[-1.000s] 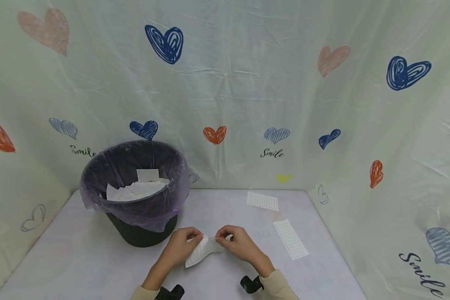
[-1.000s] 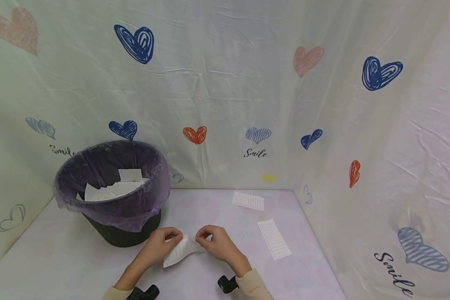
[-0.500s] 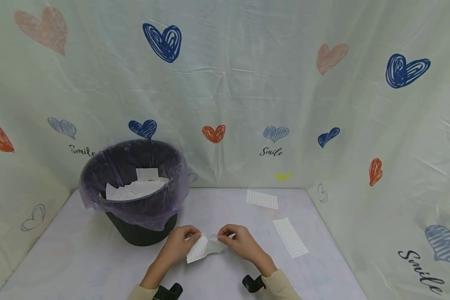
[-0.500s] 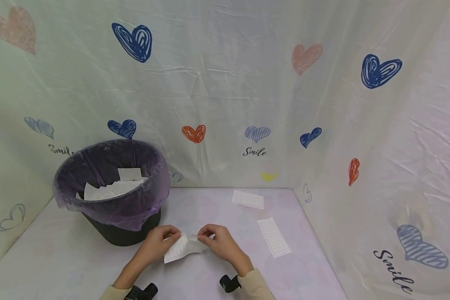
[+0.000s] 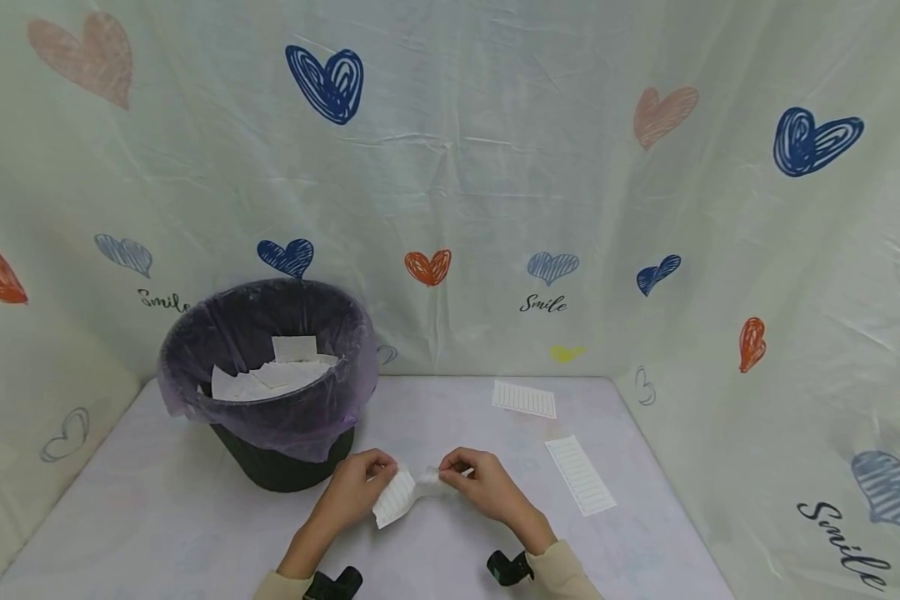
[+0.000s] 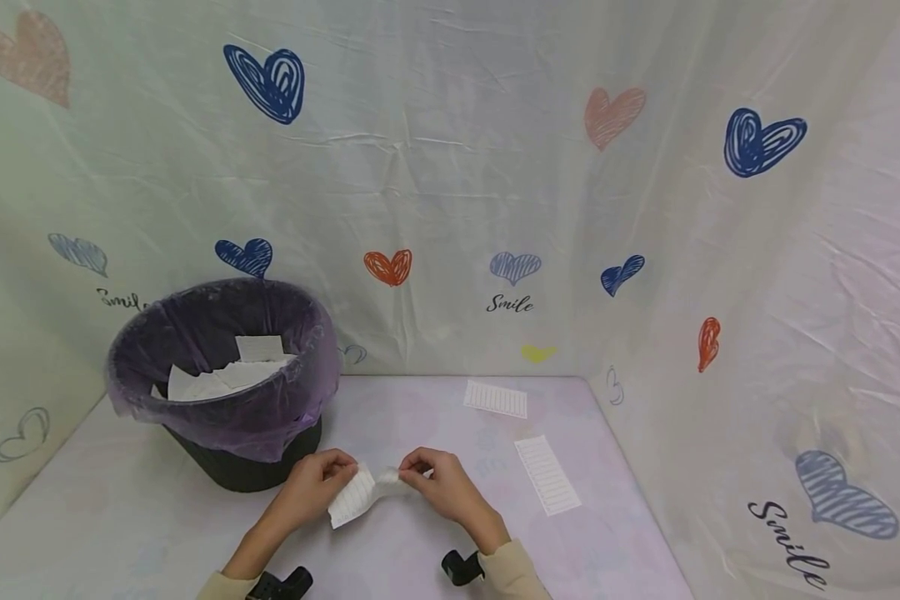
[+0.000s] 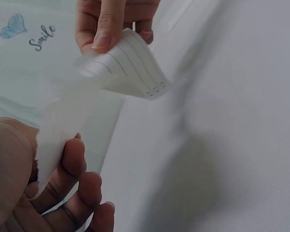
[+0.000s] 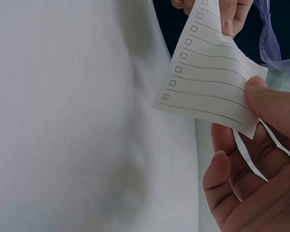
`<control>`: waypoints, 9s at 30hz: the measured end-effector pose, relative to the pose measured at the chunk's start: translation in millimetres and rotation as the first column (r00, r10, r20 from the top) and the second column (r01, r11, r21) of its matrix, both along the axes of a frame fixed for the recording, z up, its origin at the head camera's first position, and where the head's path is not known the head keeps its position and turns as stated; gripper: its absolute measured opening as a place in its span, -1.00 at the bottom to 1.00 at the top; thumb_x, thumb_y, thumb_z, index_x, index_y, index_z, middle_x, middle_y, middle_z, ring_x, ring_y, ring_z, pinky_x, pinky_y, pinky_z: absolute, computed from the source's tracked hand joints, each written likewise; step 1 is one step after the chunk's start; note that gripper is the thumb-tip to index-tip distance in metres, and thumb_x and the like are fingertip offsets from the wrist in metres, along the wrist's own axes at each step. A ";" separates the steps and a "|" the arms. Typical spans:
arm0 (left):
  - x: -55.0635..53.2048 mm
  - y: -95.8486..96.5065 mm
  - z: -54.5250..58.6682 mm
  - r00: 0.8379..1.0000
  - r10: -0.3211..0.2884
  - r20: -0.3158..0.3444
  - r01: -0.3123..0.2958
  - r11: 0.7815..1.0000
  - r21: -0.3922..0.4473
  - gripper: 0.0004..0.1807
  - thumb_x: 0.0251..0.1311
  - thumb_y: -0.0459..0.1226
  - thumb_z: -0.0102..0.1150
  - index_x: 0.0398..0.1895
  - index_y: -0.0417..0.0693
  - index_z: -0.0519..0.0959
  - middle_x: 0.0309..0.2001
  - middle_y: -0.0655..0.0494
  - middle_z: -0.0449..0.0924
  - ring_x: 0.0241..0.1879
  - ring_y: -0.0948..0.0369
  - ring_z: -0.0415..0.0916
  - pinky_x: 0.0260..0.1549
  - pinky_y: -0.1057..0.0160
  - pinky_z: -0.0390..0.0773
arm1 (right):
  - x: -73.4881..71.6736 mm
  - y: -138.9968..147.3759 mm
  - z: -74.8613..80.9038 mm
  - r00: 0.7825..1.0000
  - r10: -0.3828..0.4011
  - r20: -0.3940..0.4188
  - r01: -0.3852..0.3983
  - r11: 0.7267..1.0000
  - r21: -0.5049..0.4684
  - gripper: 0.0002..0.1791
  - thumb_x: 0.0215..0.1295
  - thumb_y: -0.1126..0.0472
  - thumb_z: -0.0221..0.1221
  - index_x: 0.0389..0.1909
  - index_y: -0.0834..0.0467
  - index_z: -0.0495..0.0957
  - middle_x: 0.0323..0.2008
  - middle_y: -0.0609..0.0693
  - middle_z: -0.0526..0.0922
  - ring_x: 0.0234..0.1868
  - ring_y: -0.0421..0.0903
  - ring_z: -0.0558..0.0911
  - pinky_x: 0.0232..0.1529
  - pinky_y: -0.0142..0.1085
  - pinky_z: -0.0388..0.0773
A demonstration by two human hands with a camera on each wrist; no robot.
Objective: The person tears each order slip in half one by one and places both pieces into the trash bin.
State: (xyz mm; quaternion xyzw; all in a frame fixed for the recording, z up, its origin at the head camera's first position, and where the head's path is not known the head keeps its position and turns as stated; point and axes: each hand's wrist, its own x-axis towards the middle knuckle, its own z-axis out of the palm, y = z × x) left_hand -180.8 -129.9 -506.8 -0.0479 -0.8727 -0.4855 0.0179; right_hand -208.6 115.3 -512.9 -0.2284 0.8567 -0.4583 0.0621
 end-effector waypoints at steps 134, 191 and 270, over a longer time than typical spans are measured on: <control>53.5 -126.7 239.0 0.619 -0.173 -0.766 -0.193 0.912 -0.362 -0.68 -0.13 -0.57 0.51 -0.31 -0.07 0.74 -0.47 0.15 0.72 -0.59 0.60 0.25 -0.60 0.57 0.32 | -35.6 -95.0 244.2 0.805 0.249 -0.539 -0.299 0.954 -0.006 -0.93 0.42 0.28 0.28 -0.16 0.18 0.68 -0.25 -0.01 0.74 -0.25 -0.29 0.61 -0.31 -0.46 0.47; -8.3 -179.5 234.4 0.807 -0.119 -0.579 -0.230 0.839 -0.493 -0.92 0.24 -0.32 0.40 -0.26 -0.16 0.75 -0.53 0.11 0.67 -0.55 0.54 0.29 -0.66 0.40 0.26 | -96.4 -146.8 221.4 0.902 0.157 -0.402 -0.162 0.987 0.023 -0.83 0.47 0.18 0.24 -0.08 0.17 0.72 -0.17 0.03 0.79 -0.14 -0.15 0.70 -0.16 -0.51 0.54; 21.6 -52.6 202.9 0.725 -0.278 -0.630 0.111 0.950 -0.291 -0.69 0.16 -0.45 0.44 -0.06 0.01 0.72 -0.09 0.15 0.75 -0.28 0.29 0.70 -0.33 0.33 0.69 | -36.9 -37.2 107.4 0.961 -0.182 -0.207 0.112 0.944 -0.309 -0.63 0.43 0.16 0.28 0.20 0.10 0.59 0.18 0.03 0.64 0.24 0.09 0.57 0.08 -0.09 0.62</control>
